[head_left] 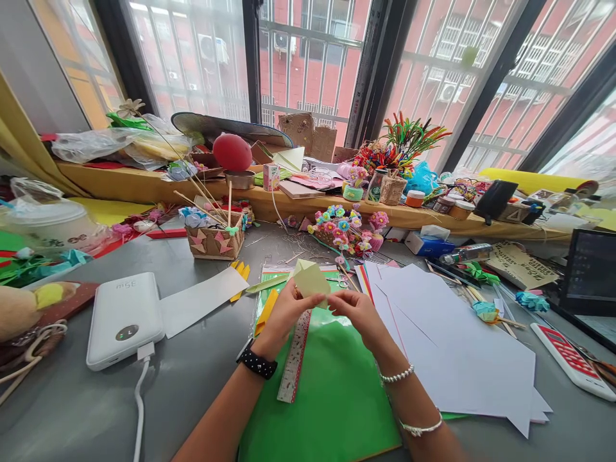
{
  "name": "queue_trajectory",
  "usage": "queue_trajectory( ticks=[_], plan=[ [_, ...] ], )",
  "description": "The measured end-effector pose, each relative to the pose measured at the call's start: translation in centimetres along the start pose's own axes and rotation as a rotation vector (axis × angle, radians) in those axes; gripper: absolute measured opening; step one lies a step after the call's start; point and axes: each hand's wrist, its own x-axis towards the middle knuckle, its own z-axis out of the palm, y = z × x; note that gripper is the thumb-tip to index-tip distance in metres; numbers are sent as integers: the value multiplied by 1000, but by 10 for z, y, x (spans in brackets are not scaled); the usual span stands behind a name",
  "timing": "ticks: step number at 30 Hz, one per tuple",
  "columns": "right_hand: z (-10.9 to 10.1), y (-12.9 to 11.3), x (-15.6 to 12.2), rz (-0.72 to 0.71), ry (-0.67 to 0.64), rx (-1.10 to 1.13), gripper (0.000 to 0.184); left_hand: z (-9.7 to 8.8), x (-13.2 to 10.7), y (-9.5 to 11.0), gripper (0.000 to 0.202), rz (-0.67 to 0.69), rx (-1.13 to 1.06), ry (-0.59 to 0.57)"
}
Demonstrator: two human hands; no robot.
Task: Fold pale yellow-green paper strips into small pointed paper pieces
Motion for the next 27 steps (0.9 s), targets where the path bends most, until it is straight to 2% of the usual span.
queue_trajectory(
  ticks=[2,6,8,10,12,14,15,16,18,20,22,27],
  plan=[
    [3,0,-1,-5,-35,-35,18,0,-1,0,42,-1,-11,0],
    [5,2,-1,-55,42,-33,18,0,0,-3,37,-13,2,-6],
    [2,3,0,-67,75,-32,19,-2,2,-6,41,-19,2,-7],
    [-2,4,2,-87,95,-84,19,-6,5,-9,49,1,12,60],
    [-6,4,3,-146,143,-223,18,-11,7,-10,58,114,99,239],
    [-9,4,3,-254,202,-407,15,-15,8,-9,63,356,351,398],
    [-10,3,3,-323,226,-501,13,-16,8,-8,61,483,510,419],
    [-10,3,2,-397,243,-592,12,-16,7,-6,56,603,672,399],
    [-8,2,-1,-542,258,-752,12,-14,5,-3,45,787,935,280],
    [-5,1,-2,-656,264,-868,13,-11,3,-2,34,891,1098,150],
    [-3,1,-3,-723,250,-929,14,-9,1,-4,24,920,1170,90],
    [-2,0,-4,-747,211,-898,12,-8,1,-7,14,898,1146,103]
  ],
)
